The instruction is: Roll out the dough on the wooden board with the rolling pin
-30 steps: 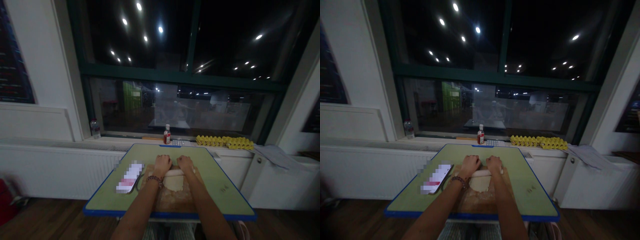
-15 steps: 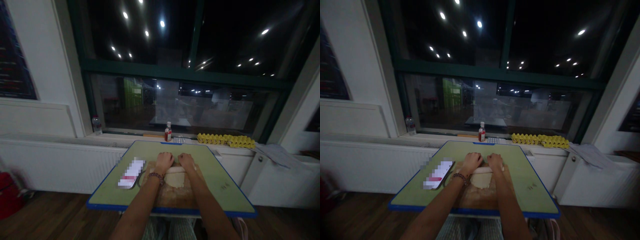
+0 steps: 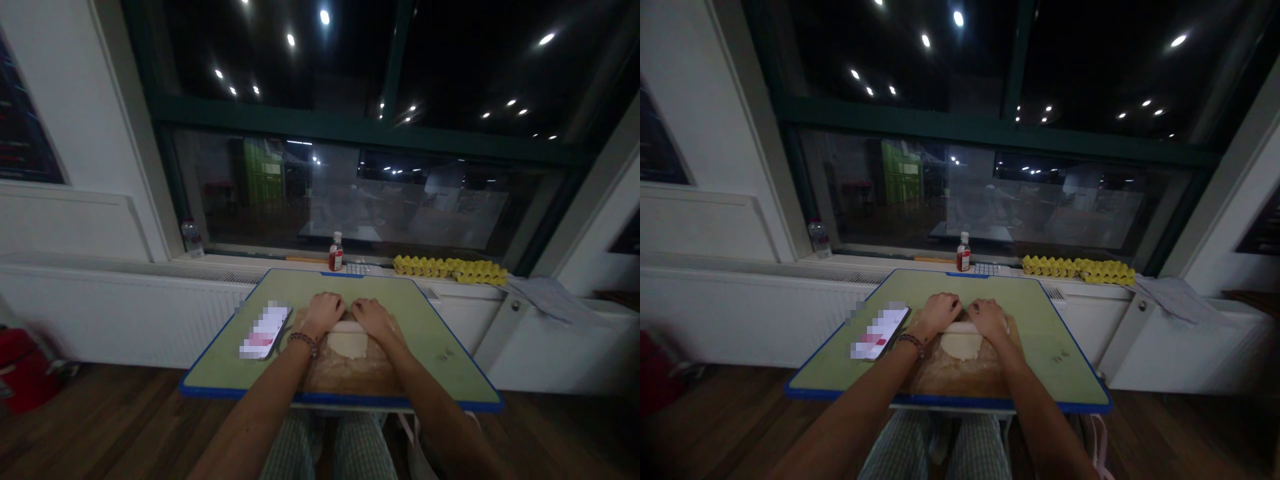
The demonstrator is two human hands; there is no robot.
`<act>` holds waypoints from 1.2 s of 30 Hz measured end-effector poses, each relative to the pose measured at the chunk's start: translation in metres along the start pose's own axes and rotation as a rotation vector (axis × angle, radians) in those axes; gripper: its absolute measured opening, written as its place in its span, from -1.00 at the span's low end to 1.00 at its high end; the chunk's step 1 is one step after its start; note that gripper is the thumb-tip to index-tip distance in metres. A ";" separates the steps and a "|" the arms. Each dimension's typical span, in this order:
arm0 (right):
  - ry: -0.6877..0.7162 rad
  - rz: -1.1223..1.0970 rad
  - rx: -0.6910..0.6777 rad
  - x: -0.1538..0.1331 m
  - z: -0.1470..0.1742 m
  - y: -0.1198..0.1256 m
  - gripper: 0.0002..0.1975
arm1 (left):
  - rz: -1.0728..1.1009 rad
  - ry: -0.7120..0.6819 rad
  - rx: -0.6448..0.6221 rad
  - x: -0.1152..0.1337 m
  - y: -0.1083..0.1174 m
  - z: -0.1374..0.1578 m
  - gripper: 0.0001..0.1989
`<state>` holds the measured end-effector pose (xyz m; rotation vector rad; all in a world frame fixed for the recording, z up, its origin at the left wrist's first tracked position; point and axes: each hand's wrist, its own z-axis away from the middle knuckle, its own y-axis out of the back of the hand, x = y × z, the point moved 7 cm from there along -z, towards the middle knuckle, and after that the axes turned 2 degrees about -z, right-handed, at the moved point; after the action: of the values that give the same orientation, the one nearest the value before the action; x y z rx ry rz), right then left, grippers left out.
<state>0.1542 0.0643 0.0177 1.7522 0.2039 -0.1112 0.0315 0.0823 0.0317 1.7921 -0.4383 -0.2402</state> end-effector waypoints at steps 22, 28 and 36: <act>0.245 0.003 0.229 -0.012 0.051 0.005 -0.69 | 0.098 -0.230 0.288 -0.002 0.026 0.039 -0.73; -0.094 0.025 0.279 0.016 0.050 0.020 -0.68 | 0.113 -0.323 0.199 0.006 0.025 0.045 -0.76; -0.106 0.040 0.226 0.014 0.053 0.018 -0.71 | 0.190 -0.489 0.044 0.016 0.006 0.045 -0.54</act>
<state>0.1732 0.0102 0.0223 1.9683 0.0809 -0.2048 0.0280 0.0345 0.0268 1.7135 -0.9616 -0.5417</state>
